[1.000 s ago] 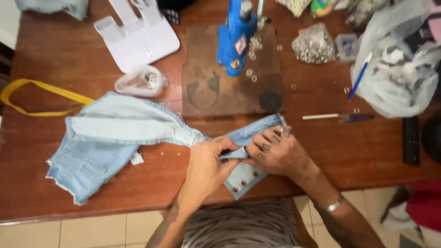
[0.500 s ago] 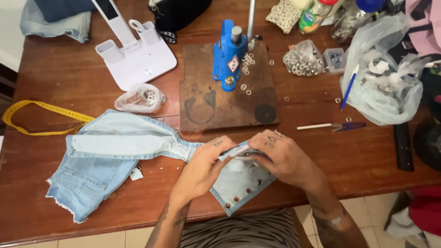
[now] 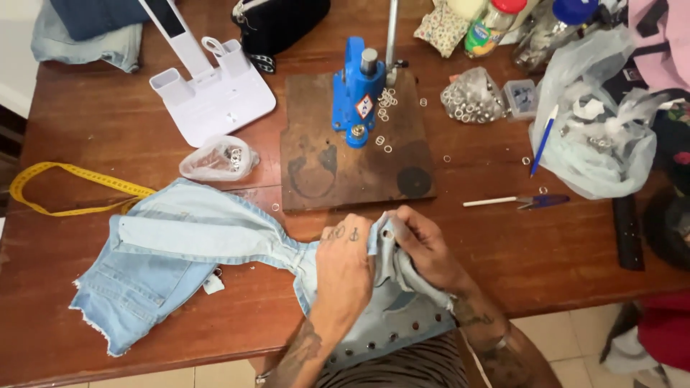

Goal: Attaching metal eyelets to denim shorts using a manual hand press machine

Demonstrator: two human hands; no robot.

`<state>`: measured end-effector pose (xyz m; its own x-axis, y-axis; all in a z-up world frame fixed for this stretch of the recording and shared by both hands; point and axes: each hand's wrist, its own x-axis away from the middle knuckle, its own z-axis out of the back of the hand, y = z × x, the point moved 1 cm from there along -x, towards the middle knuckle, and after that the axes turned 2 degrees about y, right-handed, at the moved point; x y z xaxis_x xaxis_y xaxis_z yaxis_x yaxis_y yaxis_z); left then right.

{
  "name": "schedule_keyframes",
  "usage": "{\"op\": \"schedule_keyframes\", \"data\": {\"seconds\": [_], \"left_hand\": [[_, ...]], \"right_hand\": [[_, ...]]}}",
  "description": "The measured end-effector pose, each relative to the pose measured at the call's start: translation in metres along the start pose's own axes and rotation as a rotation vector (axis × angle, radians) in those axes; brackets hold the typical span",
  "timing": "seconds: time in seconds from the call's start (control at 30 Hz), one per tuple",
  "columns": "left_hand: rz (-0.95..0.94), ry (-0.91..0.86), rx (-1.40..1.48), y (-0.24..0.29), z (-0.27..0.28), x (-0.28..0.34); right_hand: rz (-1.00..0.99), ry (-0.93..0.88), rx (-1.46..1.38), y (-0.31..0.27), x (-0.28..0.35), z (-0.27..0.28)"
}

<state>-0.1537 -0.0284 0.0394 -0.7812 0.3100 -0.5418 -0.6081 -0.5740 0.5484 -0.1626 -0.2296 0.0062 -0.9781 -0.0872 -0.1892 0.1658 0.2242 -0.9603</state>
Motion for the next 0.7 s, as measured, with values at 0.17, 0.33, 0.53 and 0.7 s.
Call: {"op": "schedule_keyframes", "data": {"seconds": [0.17, 0.33, 0.53, 0.7], "left_hand": [[0.126, -0.01, 0.051, 0.004, -0.006, 0.001], [0.248, -0.089, 0.494, 0.001, 0.045, -0.024], [0.062, -0.298, 0.49, -0.014, 0.084, -0.045], [-0.191, -0.387, 0.178, -0.012, 0.111, -0.059]], "right_hand": [[0.113, 0.037, 0.159, -0.01, 0.003, -0.008], [0.19, 0.046, 0.48, -0.055, -0.011, -0.023], [0.322, -0.084, 0.738, -0.076, -0.02, -0.025], [0.768, -0.226, 1.116, -0.114, -0.028, -0.033]]}}
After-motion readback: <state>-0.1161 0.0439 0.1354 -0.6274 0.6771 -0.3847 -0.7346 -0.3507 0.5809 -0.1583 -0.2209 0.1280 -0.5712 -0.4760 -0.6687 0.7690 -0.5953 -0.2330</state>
